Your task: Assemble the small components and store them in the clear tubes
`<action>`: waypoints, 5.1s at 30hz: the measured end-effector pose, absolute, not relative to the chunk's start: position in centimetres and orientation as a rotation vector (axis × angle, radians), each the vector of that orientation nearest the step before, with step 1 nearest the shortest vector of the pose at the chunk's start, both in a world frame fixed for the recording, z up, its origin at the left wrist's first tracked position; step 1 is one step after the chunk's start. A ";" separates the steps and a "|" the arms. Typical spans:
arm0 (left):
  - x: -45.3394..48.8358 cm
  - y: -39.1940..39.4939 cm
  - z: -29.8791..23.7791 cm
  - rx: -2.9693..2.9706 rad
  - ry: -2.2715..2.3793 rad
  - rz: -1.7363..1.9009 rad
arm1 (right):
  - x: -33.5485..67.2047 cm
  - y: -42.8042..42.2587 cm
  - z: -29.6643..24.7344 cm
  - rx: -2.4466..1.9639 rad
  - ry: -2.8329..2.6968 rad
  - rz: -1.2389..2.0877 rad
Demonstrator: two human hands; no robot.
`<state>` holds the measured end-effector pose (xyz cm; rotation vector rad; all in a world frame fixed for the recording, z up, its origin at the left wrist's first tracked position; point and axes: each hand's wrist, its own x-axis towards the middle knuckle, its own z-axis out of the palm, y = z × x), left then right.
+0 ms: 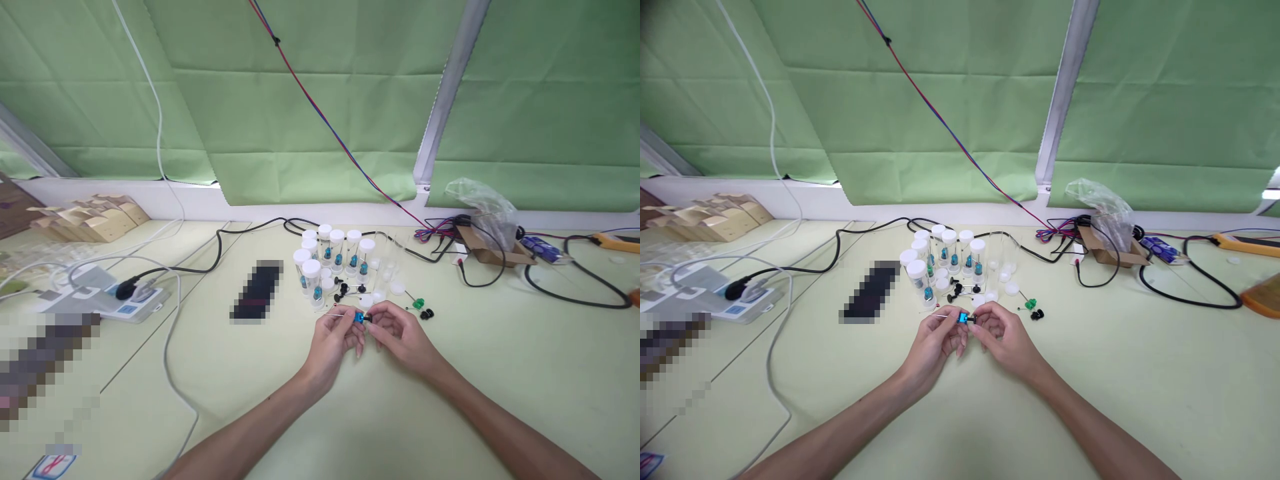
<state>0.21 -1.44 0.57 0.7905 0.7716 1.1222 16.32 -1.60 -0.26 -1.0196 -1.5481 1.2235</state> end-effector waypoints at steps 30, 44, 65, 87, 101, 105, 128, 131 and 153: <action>0.3 -1.4 -0.1 0.793 0.747 1.053 | 16.4 -1.4 -0.8 -1.139 -1.700 1.034; 0.2 -1.4 0.0 0.789 0.732 1.059 | 16.5 -1.6 -0.6 -1.132 -1.797 0.974; 0.2 -1.2 0.0 0.745 0.745 1.092 | 16.6 -1.4 -0.7 -1.168 -1.762 0.873; 0.1 -1.3 -0.3 0.806 0.749 1.066 | 16.6 -1.6 -0.6 -1.137 -1.821 0.895; 0.3 -1.5 -0.1 0.807 0.761 1.050 | 16.6 -1.4 -0.9 -1.174 -1.857 0.856; 0.2 -1.2 0.0 0.759 0.769 1.084 | 16.6 -1.4 -0.6 -1.183 -1.813 0.809; 0.2 -1.3 0.0 0.827 0.777 1.040 | 16.6 -1.4 -0.8 -1.143 -1.935 0.786; 0.2 -1.3 0.0 0.841 0.777 1.033 | 16.6 -1.3 -1.1 -1.157 -1.915 0.830; 0.1 -1.2 -0.3 0.860 0.767 1.072 | 16.6 -1.5 -0.5 -1.134 -1.871 0.823</action>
